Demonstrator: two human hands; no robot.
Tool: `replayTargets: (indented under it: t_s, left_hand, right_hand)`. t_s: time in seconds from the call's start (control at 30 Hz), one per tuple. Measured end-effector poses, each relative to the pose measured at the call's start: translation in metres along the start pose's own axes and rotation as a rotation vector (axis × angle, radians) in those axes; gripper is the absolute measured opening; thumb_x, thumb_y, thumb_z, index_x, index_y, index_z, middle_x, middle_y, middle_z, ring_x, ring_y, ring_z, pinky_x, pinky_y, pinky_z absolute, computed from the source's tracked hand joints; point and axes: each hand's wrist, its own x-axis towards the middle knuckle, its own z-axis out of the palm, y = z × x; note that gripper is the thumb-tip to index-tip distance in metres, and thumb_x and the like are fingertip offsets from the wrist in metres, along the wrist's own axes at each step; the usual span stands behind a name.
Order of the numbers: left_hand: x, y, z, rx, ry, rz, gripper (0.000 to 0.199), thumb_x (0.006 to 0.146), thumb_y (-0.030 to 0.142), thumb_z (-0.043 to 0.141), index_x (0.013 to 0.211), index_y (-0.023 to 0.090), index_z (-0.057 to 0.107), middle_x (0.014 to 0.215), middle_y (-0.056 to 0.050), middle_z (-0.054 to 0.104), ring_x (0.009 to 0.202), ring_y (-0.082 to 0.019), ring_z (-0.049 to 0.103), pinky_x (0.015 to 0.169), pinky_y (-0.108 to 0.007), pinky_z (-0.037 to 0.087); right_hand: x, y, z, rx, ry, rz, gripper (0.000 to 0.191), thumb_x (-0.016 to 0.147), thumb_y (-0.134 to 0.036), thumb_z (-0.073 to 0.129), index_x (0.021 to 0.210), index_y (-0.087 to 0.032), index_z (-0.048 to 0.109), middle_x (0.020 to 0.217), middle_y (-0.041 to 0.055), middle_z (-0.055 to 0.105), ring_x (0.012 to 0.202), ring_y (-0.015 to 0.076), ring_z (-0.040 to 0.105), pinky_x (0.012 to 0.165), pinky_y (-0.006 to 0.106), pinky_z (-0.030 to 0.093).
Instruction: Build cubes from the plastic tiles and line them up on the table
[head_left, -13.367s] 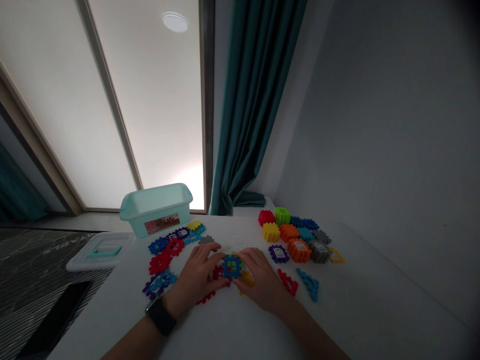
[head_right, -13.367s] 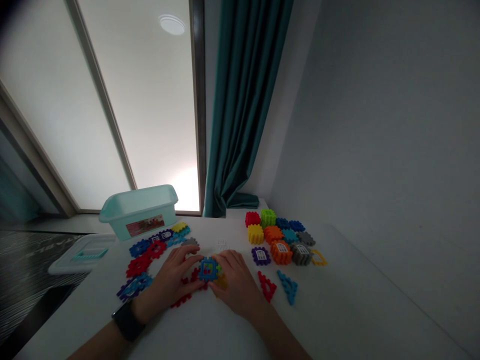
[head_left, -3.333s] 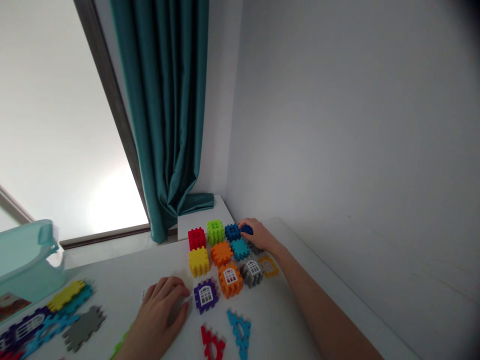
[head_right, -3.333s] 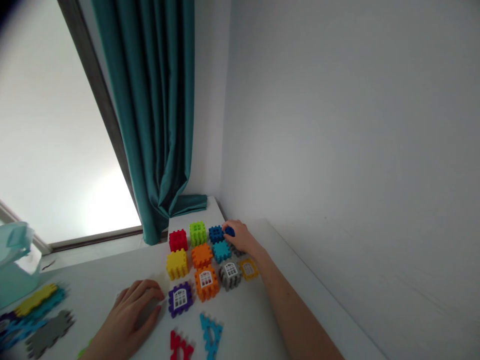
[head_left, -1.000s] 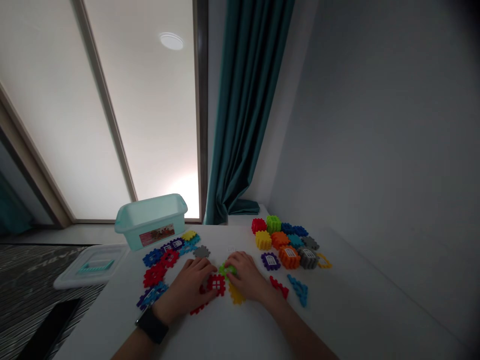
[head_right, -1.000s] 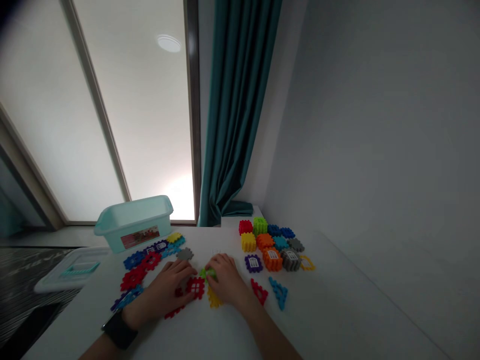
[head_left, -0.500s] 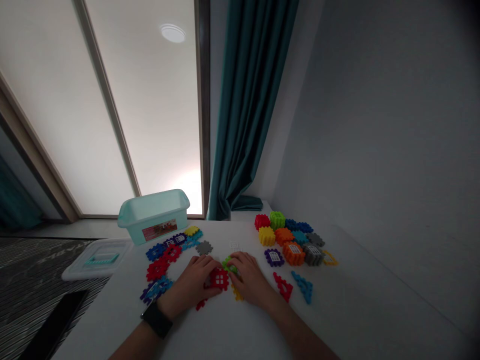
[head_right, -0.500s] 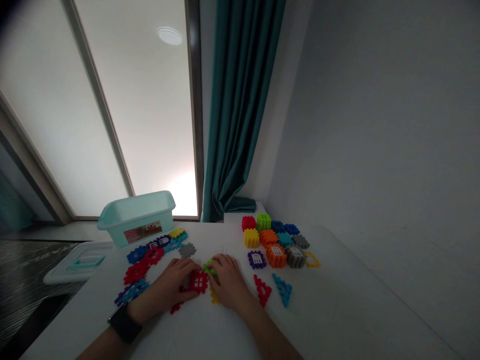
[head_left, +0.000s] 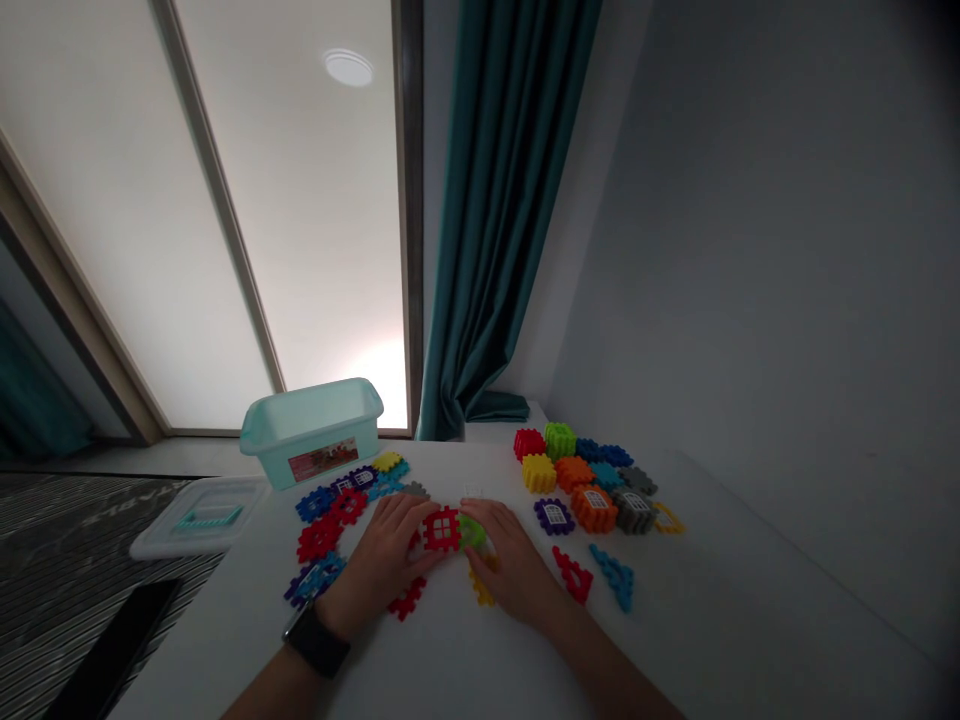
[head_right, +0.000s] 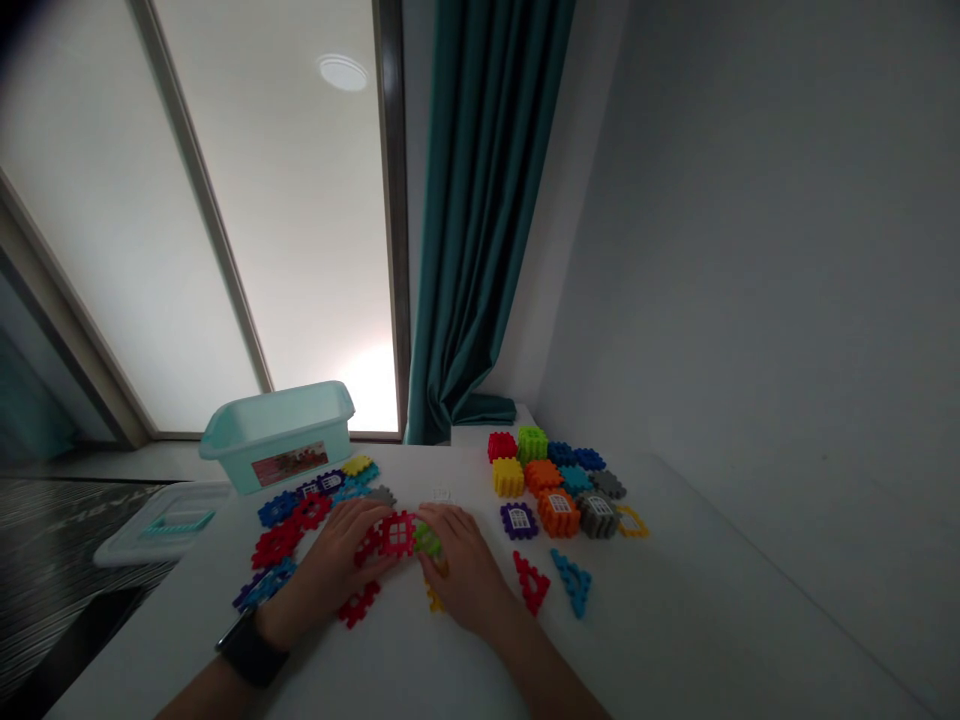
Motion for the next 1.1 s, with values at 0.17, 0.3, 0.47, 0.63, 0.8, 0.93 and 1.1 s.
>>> replayTargets:
  t_s: [0.17, 0.3, 0.47, 0.63, 0.8, 0.93, 1.1]
  left_hand:
    - [0.001, 0.004, -0.002, -0.007, 0.044, 0.081, 0.038, 0.096, 0.038, 0.063, 0.128, 0.021, 0.052, 0.116, -0.011, 0.066, 0.107, -0.026, 0.062, 0.094, -0.044, 0.052]
    - [0.003, 0.006, -0.002, -0.02, 0.099, 0.133, 0.037, 0.097, 0.038, 0.06, 0.129, 0.021, 0.052, 0.113, -0.011, 0.066, 0.105, -0.026, 0.063, 0.092, -0.045, 0.053]
    - [0.002, 0.008, -0.001, -0.014, 0.135, 0.156, 0.041, 0.094, 0.032, 0.066, 0.131, 0.021, 0.052, 0.115, -0.011, 0.066, 0.106, -0.026, 0.063, 0.093, -0.043, 0.055]
    - [-0.001, 0.001, -0.003, 0.058, 0.099, 0.067, 0.066, 0.084, 0.033, 0.076, 0.142, 0.021, 0.046, 0.133, -0.015, 0.058, 0.12, -0.032, 0.059, 0.099, -0.049, 0.053]
    - [-0.001, -0.006, -0.004, 0.113, 0.074, 0.072, 0.055, 0.085, 0.031, 0.075, 0.135, 0.023, 0.053, 0.136, -0.014, 0.056, 0.122, -0.032, 0.057, 0.1, -0.051, 0.053]
    - [-0.001, -0.004, -0.005, 0.12, 0.1, 0.088, 0.045, 0.089, 0.032, 0.071, 0.131, 0.022, 0.057, 0.132, -0.014, 0.057, 0.119, -0.031, 0.058, 0.098, -0.05, 0.054]
    - [-0.002, -0.005, -0.004, 0.101, 0.099, 0.089, 0.044, 0.09, 0.033, 0.07, 0.13, 0.022, 0.057, 0.13, -0.014, 0.058, 0.118, -0.031, 0.059, 0.098, -0.049, 0.054]
  right_hand:
    - [-0.001, -0.003, -0.001, -0.036, -0.002, -0.075, 0.055, 0.09, -0.023, 0.065, 0.141, -0.03, 0.045, 0.141, 0.0087, 0.056, 0.132, 0.028, 0.052, 0.111, 0.049, 0.047]
    - [0.0, -0.004, -0.001, -0.081, 0.025, -0.138, 0.048, 0.091, -0.021, 0.065, 0.135, -0.029, 0.051, 0.136, 0.0088, 0.061, 0.127, 0.0274, 0.056, 0.107, 0.05, 0.05]
    - [0.001, -0.005, -0.001, -0.103, 0.065, -0.165, 0.042, 0.091, -0.019, 0.064, 0.131, -0.026, 0.054, 0.13, 0.0086, 0.064, 0.123, 0.026, 0.058, 0.104, 0.048, 0.054]
    - [0.0, -0.004, -0.003, -0.095, 0.102, -0.165, 0.039, 0.092, -0.019, 0.062, 0.13, -0.025, 0.055, 0.13, 0.0098, 0.064, 0.123, 0.0254, 0.058, 0.102, 0.047, 0.055]
    - [0.0, -0.004, -0.004, -0.11, 0.124, -0.179, 0.036, 0.094, -0.018, 0.06, 0.129, -0.024, 0.055, 0.131, 0.0108, 0.063, 0.123, 0.0262, 0.059, 0.102, 0.049, 0.054]
    - [0.001, -0.005, -0.004, -0.113, 0.123, -0.181, 0.034, 0.094, -0.017, 0.059, 0.127, -0.024, 0.056, 0.131, 0.0105, 0.064, 0.123, 0.0258, 0.059, 0.102, 0.048, 0.054]
    - [0.0, -0.005, -0.003, -0.124, 0.115, -0.168, 0.035, 0.094, -0.018, 0.06, 0.128, -0.025, 0.056, 0.132, 0.0098, 0.063, 0.124, 0.0255, 0.058, 0.103, 0.046, 0.054]
